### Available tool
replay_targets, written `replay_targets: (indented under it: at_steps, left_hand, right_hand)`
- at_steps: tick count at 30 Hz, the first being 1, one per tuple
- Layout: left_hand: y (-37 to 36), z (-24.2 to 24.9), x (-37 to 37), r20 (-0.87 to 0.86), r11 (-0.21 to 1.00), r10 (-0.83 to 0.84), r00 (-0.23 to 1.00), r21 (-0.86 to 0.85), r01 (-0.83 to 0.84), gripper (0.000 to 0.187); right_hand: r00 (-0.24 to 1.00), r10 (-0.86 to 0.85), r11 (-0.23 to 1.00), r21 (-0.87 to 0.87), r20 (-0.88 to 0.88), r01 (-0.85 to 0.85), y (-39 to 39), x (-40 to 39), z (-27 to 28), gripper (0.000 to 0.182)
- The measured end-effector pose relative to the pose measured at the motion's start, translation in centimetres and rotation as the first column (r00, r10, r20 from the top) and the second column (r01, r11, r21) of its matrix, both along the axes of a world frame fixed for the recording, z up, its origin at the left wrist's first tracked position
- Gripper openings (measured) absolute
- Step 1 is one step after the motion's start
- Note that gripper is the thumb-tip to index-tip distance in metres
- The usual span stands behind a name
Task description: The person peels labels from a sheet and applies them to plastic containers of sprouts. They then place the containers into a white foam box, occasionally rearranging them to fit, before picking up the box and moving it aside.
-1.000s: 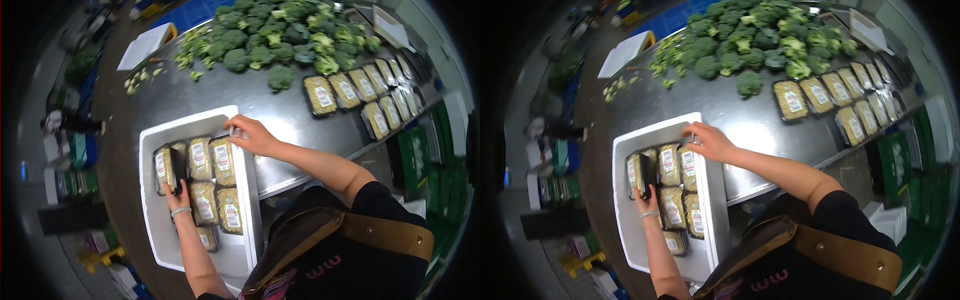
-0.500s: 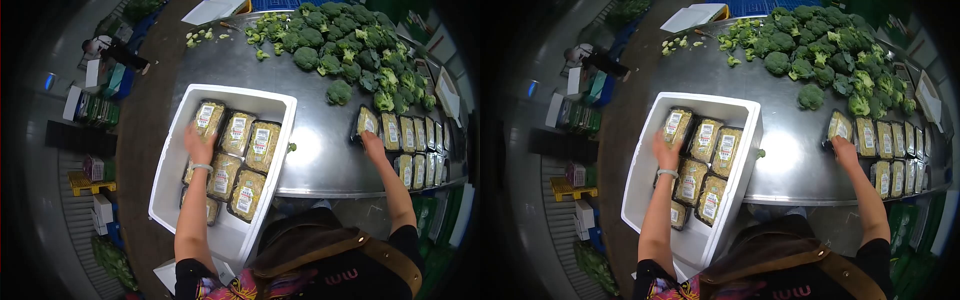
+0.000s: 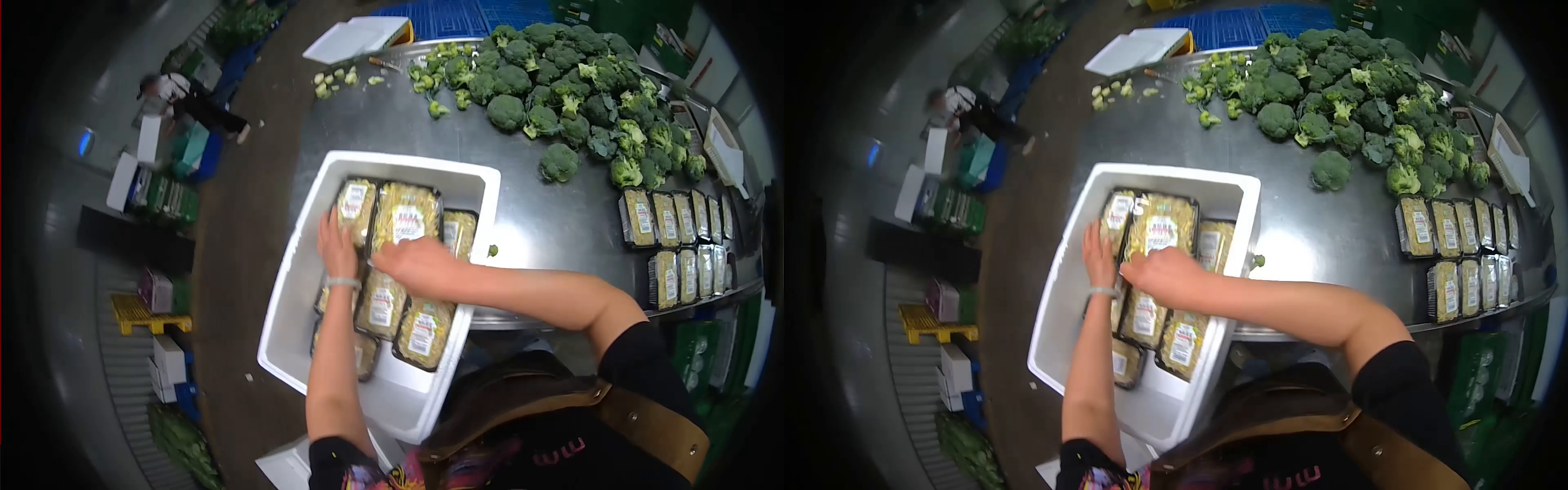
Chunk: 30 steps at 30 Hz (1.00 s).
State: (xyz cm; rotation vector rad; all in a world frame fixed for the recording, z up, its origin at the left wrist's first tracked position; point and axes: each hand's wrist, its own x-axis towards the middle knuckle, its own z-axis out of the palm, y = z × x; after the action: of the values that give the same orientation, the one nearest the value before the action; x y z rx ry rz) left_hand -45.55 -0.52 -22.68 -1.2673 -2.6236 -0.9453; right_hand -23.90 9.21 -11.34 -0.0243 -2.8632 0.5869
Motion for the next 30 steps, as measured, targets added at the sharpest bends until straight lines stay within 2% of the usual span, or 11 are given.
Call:
replay_targets:
  at_steps: [6, 9, 12, 14, 17, 19, 20, 22, 23, 27, 30]
  left_hand:
    - [-2.9, 1.3, 4.0, 0.16, 0.975, -0.18, 0.971, 0.157, 0.155, 0.04]
    - [-2.4, -0.2, 6.3, 0.352, 0.935, -0.351, 0.868, 0.184, 0.303, 0.038]
    - [-2.1, -1.6, 6.7, -0.079, 0.857, -0.452, 0.888, -0.315, 0.408, 0.041]
    - [-1.9, -2.2, 6.9, -0.106, 0.847, -0.447, 0.888, -0.37, 0.383, 0.043]
    - [-1.3, -2.2, 6.8, -0.08, 0.845, -0.44, 0.894, -0.373, 0.383, 0.045]
    - [-1.6, -1.5, 6.6, -0.031, 0.863, -0.427, 0.904, -0.311, 0.397, 0.048]
    - [-1.3, -1.1, 6.9, -0.004, 0.888, -0.402, 0.915, -0.243, 0.389, 0.05]
    - [-0.7, -0.3, 7.8, -0.007, 0.934, -0.294, 0.956, -0.216, 0.286, 0.052]
    - [-0.5, -0.6, 7.6, 0.002, 0.925, -0.293, 0.956, -0.254, 0.284, 0.053]
    - [-0.5, 1.8, 8.6, -0.121, 0.804, -0.388, 0.914, -0.528, 0.271, 0.058]
    - [-0.6, 0.8, 8.0, -0.141, 0.812, -0.378, 0.915, -0.525, 0.254, 0.061]
  right_hand:
    - [0.972, -0.161, 0.987, 0.027, 0.172, 0.158, -1.7, -9.0, -12.5, 0.015]
    - [0.951, 0.058, 0.992, 0.088, 0.305, -0.088, 0.0, -4.2, -5.9, 0.018]
    - [0.972, -0.159, 0.935, -0.341, -0.171, 0.093, 3.7, 5.6, -3.2, 0.019]
    - [0.793, -0.394, 0.919, -0.224, -0.465, 0.326, 8.9, 12.7, -9.4, 0.02]
    - [0.517, -0.856, 0.518, 0.037, 0.021, 0.855, 15.7, 28.2, -13.9, 0.027]
    - [0.412, -0.91, 0.331, 0.512, -0.051, 0.793, 19.6, 38.5, -20.1, 0.019]
    - [0.213, -0.946, 0.318, 0.565, 0.246, 0.761, 20.7, 40.9, -19.6, 0.013]
    - [0.472, -0.88, 0.345, 0.618, -0.049, 0.707, 23.0, 47.5, -23.9, 0.007]
    - [0.529, -0.844, 0.458, 0.631, 0.088, 0.626, 24.1, 48.3, -23.3, 0.009]
    - [0.652, -0.75, 0.661, 0.166, 0.112, 0.732, 20.9, 40.8, -13.3, 0.021]
    - [0.612, -0.766, 0.566, -0.244, 0.199, 0.788, 16.8, 34.1, -4.7, 0.027]
